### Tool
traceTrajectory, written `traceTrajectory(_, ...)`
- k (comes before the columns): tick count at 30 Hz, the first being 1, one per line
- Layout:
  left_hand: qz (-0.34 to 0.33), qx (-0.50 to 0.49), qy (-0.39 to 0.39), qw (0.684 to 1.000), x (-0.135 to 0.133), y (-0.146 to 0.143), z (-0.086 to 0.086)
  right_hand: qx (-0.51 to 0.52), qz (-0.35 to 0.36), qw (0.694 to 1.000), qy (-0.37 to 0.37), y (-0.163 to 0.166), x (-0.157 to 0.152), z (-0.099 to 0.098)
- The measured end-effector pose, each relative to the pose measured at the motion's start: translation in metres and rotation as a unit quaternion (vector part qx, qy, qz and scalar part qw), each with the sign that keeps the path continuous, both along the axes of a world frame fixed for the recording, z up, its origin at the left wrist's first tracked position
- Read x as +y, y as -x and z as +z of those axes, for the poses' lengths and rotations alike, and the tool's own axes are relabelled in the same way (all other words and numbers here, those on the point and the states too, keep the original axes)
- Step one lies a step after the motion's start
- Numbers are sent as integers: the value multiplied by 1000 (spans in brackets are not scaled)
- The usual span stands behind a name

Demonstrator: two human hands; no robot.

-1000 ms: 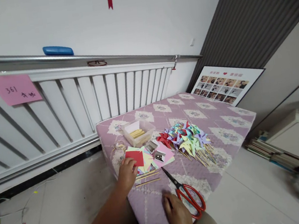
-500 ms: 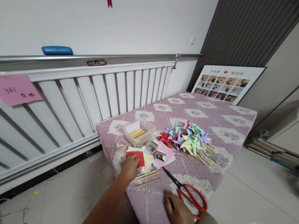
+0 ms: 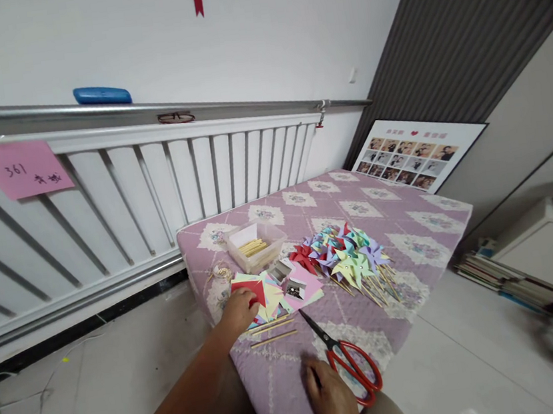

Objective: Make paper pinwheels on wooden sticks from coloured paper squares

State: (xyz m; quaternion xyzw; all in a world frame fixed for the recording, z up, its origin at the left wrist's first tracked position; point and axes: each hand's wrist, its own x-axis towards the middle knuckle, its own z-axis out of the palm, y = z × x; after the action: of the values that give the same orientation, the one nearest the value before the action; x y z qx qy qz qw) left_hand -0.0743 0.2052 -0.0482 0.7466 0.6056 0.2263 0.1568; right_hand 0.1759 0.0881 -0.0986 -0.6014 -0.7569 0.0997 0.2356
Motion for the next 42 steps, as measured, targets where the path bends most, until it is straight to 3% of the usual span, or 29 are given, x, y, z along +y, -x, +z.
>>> traceTrajectory(6, 6, -24, -9, 1000, 2, 1, -1, 9, 2, 1000, 3, 0, 0, 1)
traceTrajectory(11, 61, -46, -36, 996, 5, 4, 0, 17, -1, 1000, -1, 0, 0, 0)
traceTrajectory(16, 115, -80, -134, 981, -1, 12, 26, 64, -12, 998, 3, 1, -1, 3)
traceTrajectory(20, 117, -131, -258, 950, -32, 0, 43, 152, -23, 988, 31, 3, -2, 9)
traceTrajectory(22, 85, -175, -306, 932, -55, -17, 36, 181, -22, 982, 46, 5, -2, 14)
traceTrajectory(26, 38, -222, -233, 946, -105, -60, -6, 252, -9, 964, 89, 3, -3, 28)
traceTrajectory(29, 37, -237, -176, 955, -136, -84, -40, 327, 3, 934, 141, -4, -8, 40)
traceTrajectory(31, 20, -225, -153, 962, -148, -92, -53, 384, -4, 906, 177, -7, -14, 44)
traceTrajectory(38, -33, -182, -138, 973, -157, -93, -49, 569, -34, 772, 282, 10, -35, 37)
traceTrajectory(42, -48, -203, -128, 969, -160, -93, -50, 633, -58, 711, 301, 20, -39, 32)
